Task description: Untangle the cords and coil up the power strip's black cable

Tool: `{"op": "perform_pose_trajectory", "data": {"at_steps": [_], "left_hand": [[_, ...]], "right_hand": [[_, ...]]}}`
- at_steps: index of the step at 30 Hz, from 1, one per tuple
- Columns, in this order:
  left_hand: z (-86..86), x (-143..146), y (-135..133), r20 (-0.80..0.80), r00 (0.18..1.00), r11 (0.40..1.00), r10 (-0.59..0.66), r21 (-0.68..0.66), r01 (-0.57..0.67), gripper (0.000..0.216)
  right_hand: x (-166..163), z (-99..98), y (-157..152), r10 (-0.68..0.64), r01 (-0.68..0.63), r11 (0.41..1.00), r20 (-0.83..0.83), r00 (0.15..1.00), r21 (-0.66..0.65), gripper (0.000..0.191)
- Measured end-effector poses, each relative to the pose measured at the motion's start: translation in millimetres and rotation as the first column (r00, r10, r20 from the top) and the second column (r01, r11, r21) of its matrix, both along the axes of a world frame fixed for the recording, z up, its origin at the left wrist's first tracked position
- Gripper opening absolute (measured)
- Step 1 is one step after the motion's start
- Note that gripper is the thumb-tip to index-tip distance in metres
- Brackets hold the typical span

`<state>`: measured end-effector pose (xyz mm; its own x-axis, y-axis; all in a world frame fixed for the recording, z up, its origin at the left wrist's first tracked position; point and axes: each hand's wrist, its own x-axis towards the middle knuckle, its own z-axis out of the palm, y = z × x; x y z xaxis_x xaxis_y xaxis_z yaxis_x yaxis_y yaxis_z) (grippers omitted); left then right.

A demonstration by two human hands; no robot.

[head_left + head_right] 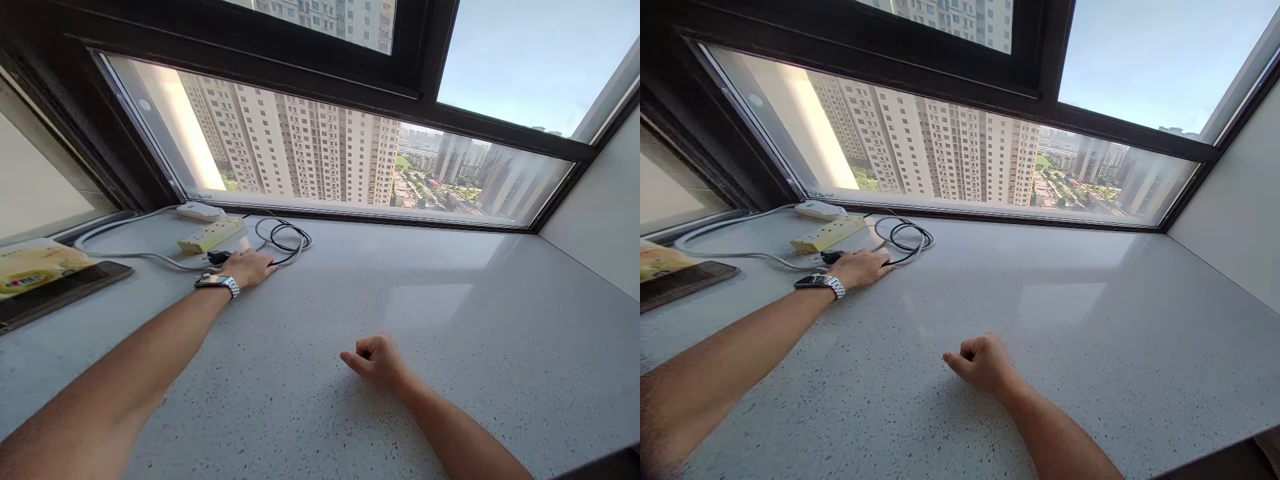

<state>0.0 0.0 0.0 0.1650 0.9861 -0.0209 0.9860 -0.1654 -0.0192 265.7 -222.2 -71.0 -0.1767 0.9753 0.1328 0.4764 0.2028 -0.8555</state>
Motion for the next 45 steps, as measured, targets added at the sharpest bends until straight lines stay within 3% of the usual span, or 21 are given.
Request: {"op": "perform_pose_trajectory", "data": {"at_steps": [4, 7, 8, 9, 12, 16, 19, 22, 24, 25, 27, 29, 30, 31, 32, 33, 35, 38, 41, 45], "left_hand": [[7.6, 29.7, -14.2, 0.117, 0.992, 0.991, -0.051, -0.120, 0.065, 0.024], [14.4, 58.5, -30.4, 0.300, 0.953, 0.959, -0.040, -0.257, 0.121, 0.036], [16.1, 68.0, -37.2, 0.517, 0.852, 0.917, 0.083, -0.375, 0.138, 0.034], [17.1, 77.2, -44.6, 0.594, 0.794, 0.896, 0.132, -0.415, 0.161, 0.033], [13.5, 103.2, -71.1, 0.738, 0.632, 0.873, 0.235, -0.447, 0.197, 0.028], [-5.3, 134.2, -109.7, 0.851, 0.390, 0.843, 0.352, -0.469, 0.263, 0.028], [-20.5, 150.0, -131.3, 0.891, 0.240, 0.843, 0.387, -0.447, 0.300, 0.028], [-30.3, 153.8, -142.3, 0.903, 0.161, 0.858, 0.398, -0.429, 0.284, 0.029], [-32.3, 147.5, -144.0, 0.911, 0.178, 0.850, 0.373, -0.412, 0.328, 0.032], [-31.6, 141.3, -142.9, 0.915, 0.230, 0.845, 0.331, -0.396, 0.359, 0.034], [-27.5, 122.7, -136.5, 0.896, 0.416, 0.874, 0.158, -0.323, 0.363, 0.039], [-21.8, 97.1, -123.9, 0.756, 0.654, 0.988, -0.027, -0.080, 0.133, 0.041], [-19.4, 82.7, -115.5, 0.666, 0.744, 0.994, -0.059, 0.108, -0.019, 0.037], [-17.8, 68.3, -106.1, 0.592, 0.805, 0.958, -0.032, 0.248, -0.145, 0.035], [-17.2, 54.4, -96.1, 0.527, 0.848, 0.918, 0.046, 0.313, -0.245, 0.038], [-17.6, 41.9, -85.9, 0.478, 0.869, 0.906, 0.126, 0.302, -0.297, 0.046], [-20.0, 23.5, -66.8, 0.435, 0.874, 0.947, 0.219, 0.121, -0.297, 0.054], [-21.9, 15.7, -45.3, 0.468, 0.851, 0.968, 0.239, -0.044, -0.247, 0.058], [-17.6, 24.8, -35.0, 0.554, 0.803, 0.972, 0.220, -0.051, -0.231, 0.054], [-9.7, 38.3, -37.3, 0.736, 0.647, 0.972, 0.200, -0.068, -0.224, 0.039]], "right_hand": [[1.2, -1.8, 2.1, -0.015, 0.016, 0.999, -0.006, 1.000, 0.029, 0.044], [2.3, -3.2, 3.7, -0.009, 0.012, 0.999, -0.061, 0.998, 0.047, 0.040], [2.6, -3.3, 4.2, -0.012, 0.016, 0.998, -0.084, 0.996, 0.053, 0.039], [3.0, -3.2, 4.8, -0.016, 0.022, 0.998, -0.111, 0.994, 0.054, 0.038], [4.6, -1.8, 7.3, -0.063, 0.069, 0.997, -0.211, 0.975, 0.019, 0.041], [5.2, 3.4, 8.7, -0.100, 0.107, 0.994, -0.379, 0.920, -0.002, 0.058], [2.2, 10.6, 3.5, 0.002, -0.021, 0.999, -0.567, 0.824, -0.028, 0.063], [-2.0, 17.8, -4.3, -0.016, -0.227, 0.953, -0.778, 0.628, -0.203, 0.069], [-3.2, 20.6, -7.6, -0.108, -0.343, 0.881, -0.844, 0.526, -0.326, 0.068], [-3.0, 21.2, -8.1, -0.151, -0.379, 0.847, -0.852, 0.502, -0.373, 0.065], [-1.3, 21.1, -7.4, -0.213, -0.408, 0.805, -0.851, 0.481, -0.432, 0.057], [1.6, 19.6, -5.5, -0.249, -0.417, 0.791, -0.859, 0.448, -0.447, 0.048], [3.2, 18.8, -4.6, -0.259, -0.423, 0.788, -0.865, 0.430, -0.447, 0.043], [4.7, 17.9, -4.0, -0.260, -0.432, 0.786, -0.871, 0.418, -0.442, 0.040], [6.1, 17.3, -3.7, -0.254, -0.440, 0.785, -0.874, 0.414, -0.436, 0.038], [7.3, 16.9, -3.7, -0.240, -0.449, 0.783, -0.876, 0.419, -0.430, 0.037], [9.2, 17.2, -4.5, -0.188, -0.472, 0.781, -0.875, 0.447, -0.409, 0.038], [11.8, 19.9, -5.8, -0.138, -0.483, 0.772, -0.851, 0.507, -0.413, 0.040], [15.9, 23.6, -5.7, -0.131, -0.449, 0.766, -0.795, 0.592, -0.460, 0.041], [22.8, 27.9, -4.2, -0.143, -0.389, 0.753, -0.710, 0.690, -0.530, 0.041]]}}
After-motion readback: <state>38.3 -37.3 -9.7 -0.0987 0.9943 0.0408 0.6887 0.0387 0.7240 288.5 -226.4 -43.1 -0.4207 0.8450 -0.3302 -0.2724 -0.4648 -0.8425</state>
